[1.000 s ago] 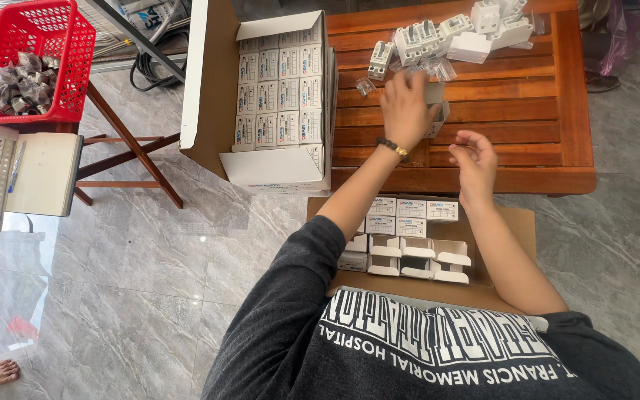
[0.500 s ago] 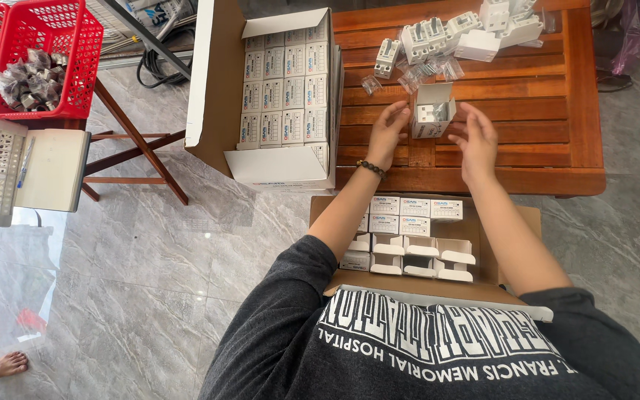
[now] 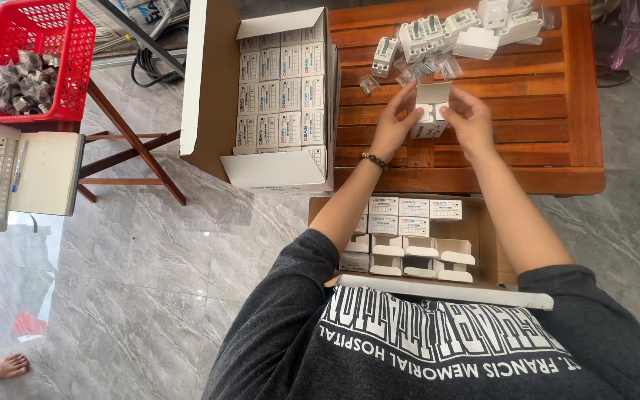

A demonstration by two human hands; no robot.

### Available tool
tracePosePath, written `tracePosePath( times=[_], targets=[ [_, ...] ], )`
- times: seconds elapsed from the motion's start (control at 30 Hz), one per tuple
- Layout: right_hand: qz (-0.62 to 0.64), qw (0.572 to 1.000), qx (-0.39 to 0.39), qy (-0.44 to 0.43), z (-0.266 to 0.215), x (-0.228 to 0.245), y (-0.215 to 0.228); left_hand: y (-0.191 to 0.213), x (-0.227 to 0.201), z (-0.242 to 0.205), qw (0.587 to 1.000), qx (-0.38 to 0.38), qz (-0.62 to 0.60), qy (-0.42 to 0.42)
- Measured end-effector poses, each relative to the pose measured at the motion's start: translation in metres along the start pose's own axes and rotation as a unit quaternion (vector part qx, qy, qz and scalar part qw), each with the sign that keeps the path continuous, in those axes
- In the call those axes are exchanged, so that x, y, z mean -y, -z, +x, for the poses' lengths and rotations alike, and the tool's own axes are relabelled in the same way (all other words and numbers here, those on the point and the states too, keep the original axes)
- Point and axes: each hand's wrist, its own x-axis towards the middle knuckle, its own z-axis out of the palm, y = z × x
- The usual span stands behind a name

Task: The person packs electrical components into boxes by hand, placing one component into a smaller white box and then arranging several boxes into a larger cardboard container.

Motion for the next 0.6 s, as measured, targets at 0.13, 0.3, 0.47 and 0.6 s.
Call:
tracePosePath(
  times=[0.13,0.3,0.47,0.6],
  targets=[
    [0.004,1.000,0.002,-0.001,0.012,-0.023,0.005,0.005,0.006,0.007,0.996,0.054,0.029,-0.064],
    [0.084,0.995,0.016,-0.051,-0.009,0.012,-0.002,0.013,0.002,-0.003,0.990,0.076,0.080,-0.091],
    [0.119,0.991,0.048,-0.030,-0.017,0.024,0.003,0.022,-0.013,-0.015,0.977,0.121,0.105,-0.142],
    [0.125,0.988,0.094,0.017,-0.015,0.006,0.014,0.021,-0.013,-0.017,0.972,0.114,0.126,-0.163]
  ],
)
